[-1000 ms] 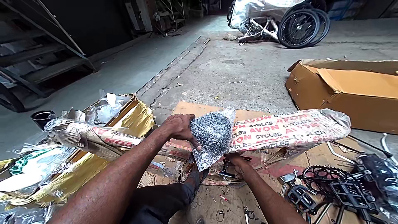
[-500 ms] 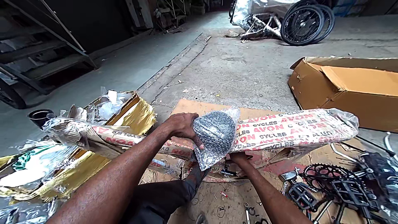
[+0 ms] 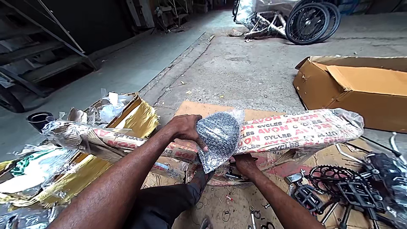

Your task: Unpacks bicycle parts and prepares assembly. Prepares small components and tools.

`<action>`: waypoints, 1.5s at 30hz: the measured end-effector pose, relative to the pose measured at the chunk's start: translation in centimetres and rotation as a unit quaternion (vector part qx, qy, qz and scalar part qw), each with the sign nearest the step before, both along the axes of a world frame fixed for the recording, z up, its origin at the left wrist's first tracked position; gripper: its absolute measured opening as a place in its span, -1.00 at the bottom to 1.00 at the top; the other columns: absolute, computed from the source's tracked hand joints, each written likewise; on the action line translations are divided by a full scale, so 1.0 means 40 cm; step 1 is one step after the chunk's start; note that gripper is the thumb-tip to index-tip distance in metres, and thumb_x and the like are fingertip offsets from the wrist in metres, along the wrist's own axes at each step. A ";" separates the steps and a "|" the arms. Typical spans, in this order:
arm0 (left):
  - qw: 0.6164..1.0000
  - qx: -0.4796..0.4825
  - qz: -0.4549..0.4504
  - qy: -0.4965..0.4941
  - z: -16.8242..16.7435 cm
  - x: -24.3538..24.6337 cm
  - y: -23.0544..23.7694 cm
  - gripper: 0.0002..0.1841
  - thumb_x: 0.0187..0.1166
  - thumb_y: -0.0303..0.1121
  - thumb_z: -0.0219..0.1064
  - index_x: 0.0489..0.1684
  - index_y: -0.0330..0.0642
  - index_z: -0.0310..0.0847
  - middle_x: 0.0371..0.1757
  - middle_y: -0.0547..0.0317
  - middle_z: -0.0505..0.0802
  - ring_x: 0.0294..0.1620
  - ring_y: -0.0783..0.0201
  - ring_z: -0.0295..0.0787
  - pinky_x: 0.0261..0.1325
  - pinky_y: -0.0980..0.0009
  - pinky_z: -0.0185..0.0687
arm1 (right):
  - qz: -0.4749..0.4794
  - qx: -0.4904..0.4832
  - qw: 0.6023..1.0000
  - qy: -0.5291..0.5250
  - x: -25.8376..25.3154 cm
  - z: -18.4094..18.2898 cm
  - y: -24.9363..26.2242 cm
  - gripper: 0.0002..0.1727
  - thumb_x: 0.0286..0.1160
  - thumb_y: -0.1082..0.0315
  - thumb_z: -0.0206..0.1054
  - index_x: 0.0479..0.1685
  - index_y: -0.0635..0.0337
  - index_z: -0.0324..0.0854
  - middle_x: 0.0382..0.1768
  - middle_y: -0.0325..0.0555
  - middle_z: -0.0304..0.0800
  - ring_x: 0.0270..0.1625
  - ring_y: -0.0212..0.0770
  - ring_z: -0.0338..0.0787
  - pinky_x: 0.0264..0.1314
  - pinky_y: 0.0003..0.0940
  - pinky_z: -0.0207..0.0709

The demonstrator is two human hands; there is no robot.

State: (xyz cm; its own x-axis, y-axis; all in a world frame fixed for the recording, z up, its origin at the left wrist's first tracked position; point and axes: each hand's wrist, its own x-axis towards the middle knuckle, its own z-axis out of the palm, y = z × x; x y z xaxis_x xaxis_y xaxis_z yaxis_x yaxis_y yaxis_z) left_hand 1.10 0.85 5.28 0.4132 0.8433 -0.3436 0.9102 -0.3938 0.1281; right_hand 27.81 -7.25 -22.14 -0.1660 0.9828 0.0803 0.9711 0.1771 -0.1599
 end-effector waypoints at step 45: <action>0.999 0.014 -0.003 -0.030 -0.017 0.003 0.003 0.01 -0.40 0.35 0.85 0.27 0.18 0.64 -0.11 0.15 0.89 0.00 0.06 0.84 0.03 -0.26 0.69 | -0.218 -0.164 0.914 0.299 -0.049 0.046 0.000 -0.45 0.38 0.39 0.41 0.46 -0.01 0.67 0.66 0.20 0.41 0.69 0.29 0.36 0.51 0.40 0.35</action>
